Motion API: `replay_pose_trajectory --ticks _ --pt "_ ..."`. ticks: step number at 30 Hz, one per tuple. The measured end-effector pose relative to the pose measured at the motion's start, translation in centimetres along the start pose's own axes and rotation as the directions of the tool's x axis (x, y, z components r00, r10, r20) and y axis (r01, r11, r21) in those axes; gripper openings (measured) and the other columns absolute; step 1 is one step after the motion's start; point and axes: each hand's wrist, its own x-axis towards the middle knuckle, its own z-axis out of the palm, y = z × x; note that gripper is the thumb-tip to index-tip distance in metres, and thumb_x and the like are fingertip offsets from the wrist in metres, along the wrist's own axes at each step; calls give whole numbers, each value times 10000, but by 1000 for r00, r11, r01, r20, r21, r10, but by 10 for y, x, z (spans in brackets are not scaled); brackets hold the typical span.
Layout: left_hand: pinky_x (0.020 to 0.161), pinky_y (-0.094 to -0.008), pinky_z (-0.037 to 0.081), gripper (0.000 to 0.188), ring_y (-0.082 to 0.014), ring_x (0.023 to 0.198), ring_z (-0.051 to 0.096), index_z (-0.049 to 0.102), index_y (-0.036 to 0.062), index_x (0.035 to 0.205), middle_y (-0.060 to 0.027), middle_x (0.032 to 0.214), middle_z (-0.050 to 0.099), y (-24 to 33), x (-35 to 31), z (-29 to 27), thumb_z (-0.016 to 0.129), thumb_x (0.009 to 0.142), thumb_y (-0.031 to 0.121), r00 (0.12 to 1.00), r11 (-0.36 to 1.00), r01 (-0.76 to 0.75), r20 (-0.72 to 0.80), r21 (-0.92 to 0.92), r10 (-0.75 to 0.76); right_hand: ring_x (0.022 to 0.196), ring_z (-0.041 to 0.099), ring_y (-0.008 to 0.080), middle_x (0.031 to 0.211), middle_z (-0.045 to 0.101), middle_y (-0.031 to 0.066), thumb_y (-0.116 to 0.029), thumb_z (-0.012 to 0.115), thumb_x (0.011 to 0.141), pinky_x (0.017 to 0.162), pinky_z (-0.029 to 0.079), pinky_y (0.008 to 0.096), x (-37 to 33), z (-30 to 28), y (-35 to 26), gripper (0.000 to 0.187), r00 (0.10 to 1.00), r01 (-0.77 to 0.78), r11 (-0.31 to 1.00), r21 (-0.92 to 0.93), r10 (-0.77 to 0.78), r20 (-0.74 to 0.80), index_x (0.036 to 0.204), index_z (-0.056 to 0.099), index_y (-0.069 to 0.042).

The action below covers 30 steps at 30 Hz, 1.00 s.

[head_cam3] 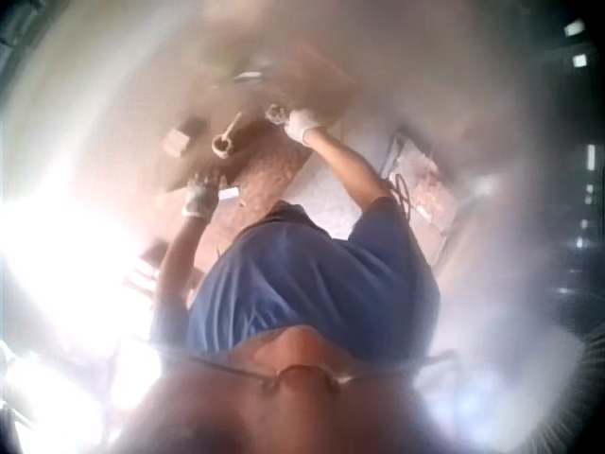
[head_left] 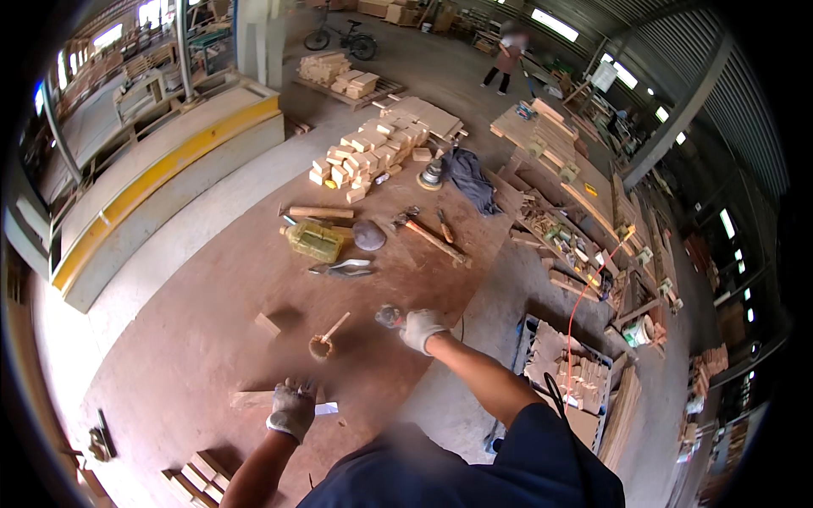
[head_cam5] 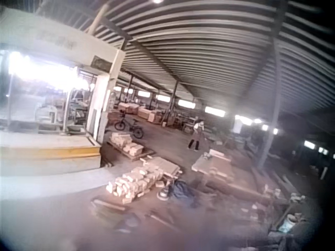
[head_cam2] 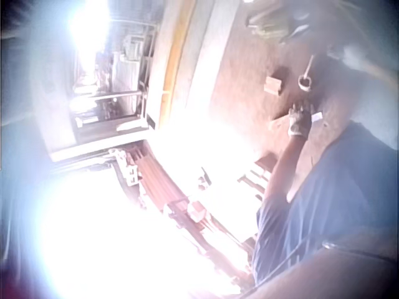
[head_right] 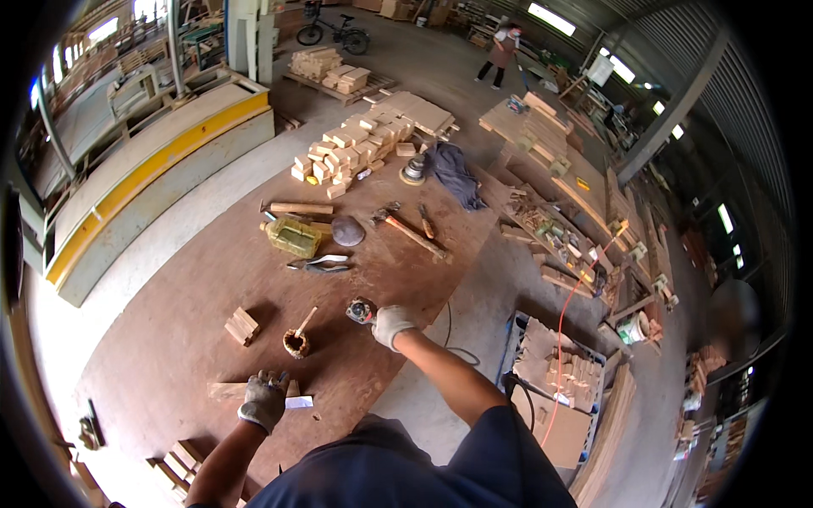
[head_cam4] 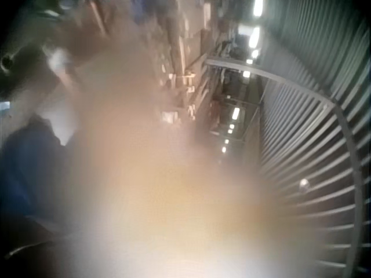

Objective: The person applies glue to small wooden blocks using a brush and then uses a nail gun to fasten them together. The person works at a wooden workbench in a workshop, handling multiple blocks and stacking the finished assemblies. The person also moves to a nearby cart to retrieve more wooden pieces.

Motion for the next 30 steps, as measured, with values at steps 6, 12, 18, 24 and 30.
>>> replay_pose_trajectory --ticks 6,12,18,24,30 --pt "882 -449 515 365 -326 1091 625 648 89 1323 -138 1152 681 1 3 -3 549 991 207 996 995 -26 92 96 17 1035 742 362 1080 763 204 -299 631 956 878 566 497 27 90 6 293 951 108 960 257 -24 -309 1089 742 -62" --pt "890 -446 512 398 -327 1102 622 647 82 1349 -141 1167 682 0 5 -17 531 982 180 990 998 -32 138 61 24 993 726 408 1091 724 259 -195 625 933 876 554 518 19 135 2 330 992 82 994 71 -75 -101 1225 592 -46" --pt "877 -441 506 413 -326 1098 629 634 88 1355 -137 1159 683 -1 4 -22 538 965 183 990 994 -47 134 97 33 998 720 420 1099 710 288 -161 612 919 884 542 554 13 134 -7 406 990 132 981 144 -124 -61 1295 545 -23" --pt "904 -482 502 382 -332 1094 634 643 74 1297 -143 1149 684 -9 0 -20 563 934 164 995 1000 -20 95 0 20 1051 710 429 1188 710 264 -156 591 925 913 551 526 13 149 -2 607 986 145 980 139 -130 -106 1500 471 -5" --pt "1003 -507 482 431 -358 1117 636 652 68 1324 -155 1170 688 -15 -13 -34 579 912 173 1000 990 -10 -20 -140 7 1099 701 429 1266 693 256 -186 525 966 953 546 518 13 150 -3 600 992 115 983 141 -107 -64 1534 447 -8"
